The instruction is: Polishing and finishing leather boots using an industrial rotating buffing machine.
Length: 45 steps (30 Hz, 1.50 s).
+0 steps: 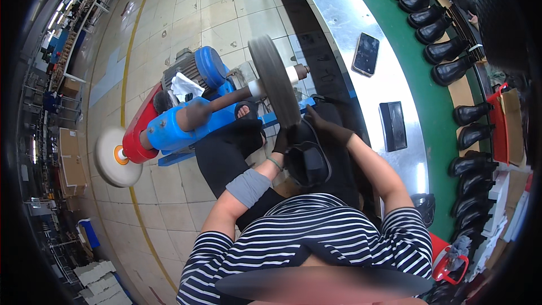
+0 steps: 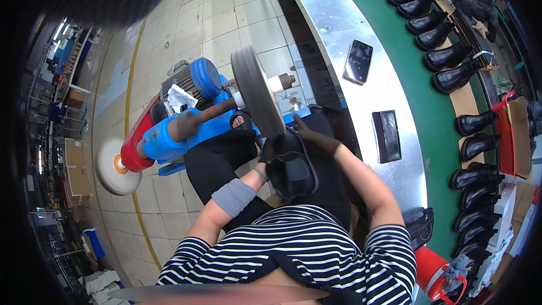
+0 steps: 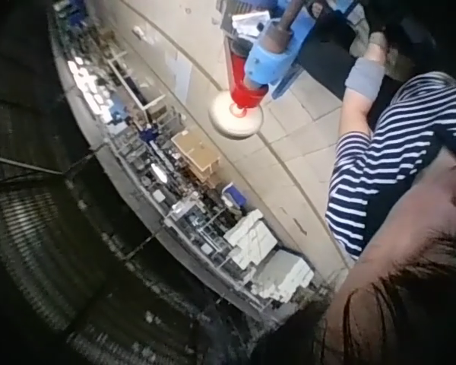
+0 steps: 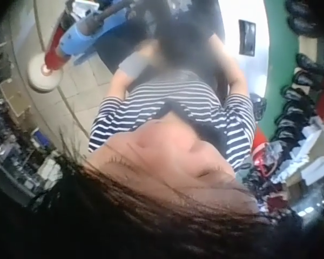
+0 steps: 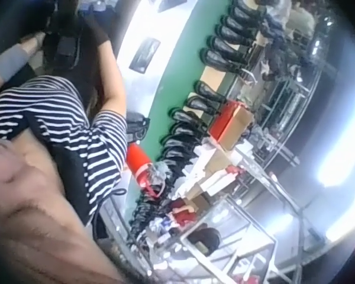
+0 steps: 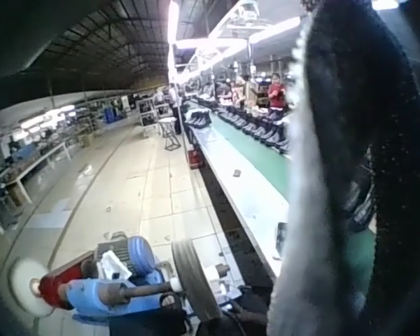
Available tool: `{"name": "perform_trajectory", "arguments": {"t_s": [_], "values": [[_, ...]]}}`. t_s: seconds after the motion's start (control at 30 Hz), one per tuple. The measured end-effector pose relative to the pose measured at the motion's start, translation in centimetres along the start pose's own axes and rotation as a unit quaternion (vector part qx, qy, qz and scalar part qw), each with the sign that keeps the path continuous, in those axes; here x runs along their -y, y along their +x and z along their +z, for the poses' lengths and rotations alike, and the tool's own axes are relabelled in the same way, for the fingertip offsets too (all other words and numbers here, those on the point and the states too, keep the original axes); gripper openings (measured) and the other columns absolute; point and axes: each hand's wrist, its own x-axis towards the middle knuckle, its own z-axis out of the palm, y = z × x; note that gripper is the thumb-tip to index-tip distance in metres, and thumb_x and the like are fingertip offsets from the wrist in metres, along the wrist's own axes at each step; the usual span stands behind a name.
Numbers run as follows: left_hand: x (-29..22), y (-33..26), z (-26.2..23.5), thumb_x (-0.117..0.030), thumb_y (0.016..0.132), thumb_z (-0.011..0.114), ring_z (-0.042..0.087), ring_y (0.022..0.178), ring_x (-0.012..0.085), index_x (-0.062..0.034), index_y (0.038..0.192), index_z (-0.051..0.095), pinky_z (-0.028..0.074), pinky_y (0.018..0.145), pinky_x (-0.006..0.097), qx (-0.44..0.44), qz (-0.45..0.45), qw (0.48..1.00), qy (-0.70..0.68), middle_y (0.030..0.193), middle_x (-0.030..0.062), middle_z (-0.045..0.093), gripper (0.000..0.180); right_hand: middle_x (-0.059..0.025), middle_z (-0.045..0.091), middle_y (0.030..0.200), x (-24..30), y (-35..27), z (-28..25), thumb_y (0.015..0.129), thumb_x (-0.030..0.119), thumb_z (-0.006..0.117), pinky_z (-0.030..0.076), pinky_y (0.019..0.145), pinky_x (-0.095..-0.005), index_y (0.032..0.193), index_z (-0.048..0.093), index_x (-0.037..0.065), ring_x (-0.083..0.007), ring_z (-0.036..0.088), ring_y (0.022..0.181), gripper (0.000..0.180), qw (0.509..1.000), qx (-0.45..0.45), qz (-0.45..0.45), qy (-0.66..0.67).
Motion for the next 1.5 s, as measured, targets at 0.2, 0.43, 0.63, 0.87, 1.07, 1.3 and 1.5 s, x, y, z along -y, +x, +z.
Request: {"name": "perform_trajectory", "arguments": {"t_s": [0.2,0.43,0.63,0.87,1.07,1.3,1.5], "values": [[2.4,1.1,2.8,-0.045,0.092,0.049,0.062,0.095,0.02,-0.0077,0.114,0.058,0.049,0.086,0.034,-0.115,0.002,0.991,0.074,0.105,0.0082,0.064,0.044,-0.0183,0.003,0.152,3.1,-12.7,9.3,0.064,0.032,0.083,0.026,0.11,-0.0413,0.146,-0.009,0.004,-0.0297,0.016,0.139,0.127,0.858,0.009,-0.158,-0.489],[0.3,0.6,7.5,-0.056,0.088,0.04,0.054,0.103,0.0252,-0.0115,0.112,0.06,0.043,0.088,0.038,-0.366,0.016,0.925,-0.104,0.108,0.0093,0.061,0.054,-0.0157,0.056,0.118,-0.6,-10.7,10.3,0.073,0.026,0.068,0.042,0.097,-0.0408,0.124,0.048,0.002,-0.0297,0.054,0.109,0.059,0.954,-0.232,-0.106,0.155],[-3.5,1.8,5.0,-0.052,0.089,0.038,0.057,0.103,0.0306,-0.013,0.117,0.058,0.043,0.092,0.045,-0.061,0.19,0.979,-0.043,0.114,0.0079,0.061,0.051,-0.0132,0.063,0.103,1.9,-7.7,12.2,0.08,0.032,0.057,0.05,0.084,-0.0425,0.112,0.056,0.004,-0.0269,0.062,0.091,0.043,0.893,-0.109,-0.056,0.434],[-1.7,-1.3,9.6,-0.05,0.093,0.037,0.056,0.107,0.0303,-0.0095,0.121,0.055,0.042,0.096,0.045,-0.001,0.164,0.978,-0.129,0.117,0.011,0.06,0.052,-0.012,0.063,0.103,-4.1,-12.8,9.7,0.08,0.023,0.061,0.046,0.091,-0.0381,0.116,0.055,0.003,-0.0234,0.06,0.094,0.042,0.956,-0.174,-0.044,0.234],[-0.9,-4.1,9.4,-0.033,0.098,0.034,0.053,0.11,0.0243,-0.0052,0.119,0.053,0.037,0.102,0.036,0.198,0.026,0.953,-0.227,0.119,0.0111,0.057,0.04,-0.0222,0.036,0.137,2.7,-15.5,13.8,0.067,0.028,0.077,0.04,0.096,-0.046,0.14,0.032,0.006,-0.035,0.046,0.119,0.088,0.892,-0.231,-0.175,-0.348],[-2.2,-2.1,3.9,-0.036,0.096,0.033,0.052,0.11,0.0242,-0.0093,0.118,0.055,0.034,0.103,0.037,-0.089,0.134,0.972,-0.174,0.119,0.0103,0.057,0.041,-0.0291,0.037,0.13,8.8,-9.3,13.0,0.058,0.023,0.076,0.044,0.088,-0.0505,0.145,0.023,0.014,-0.0461,0.049,0.106,0.102,0.69,-0.093,-0.034,-0.717],[-6.2,1.4,-1.6,-0.033,0.096,0.031,0.052,0.11,0.0241,-0.0073,0.119,0.055,0.034,0.103,0.035,-0.066,0.15,0.978,-0.127,0.117,0.0102,0.058,0.042,-0.0294,0.039,0.125,5.9,-5.9,11.5,0.058,0.02,0.073,0.047,0.08,-0.0522,0.145,0.023,0.013,-0.0446,0.052,0.102,0.101,0.729,-0.079,-0.153,-0.663]]}}
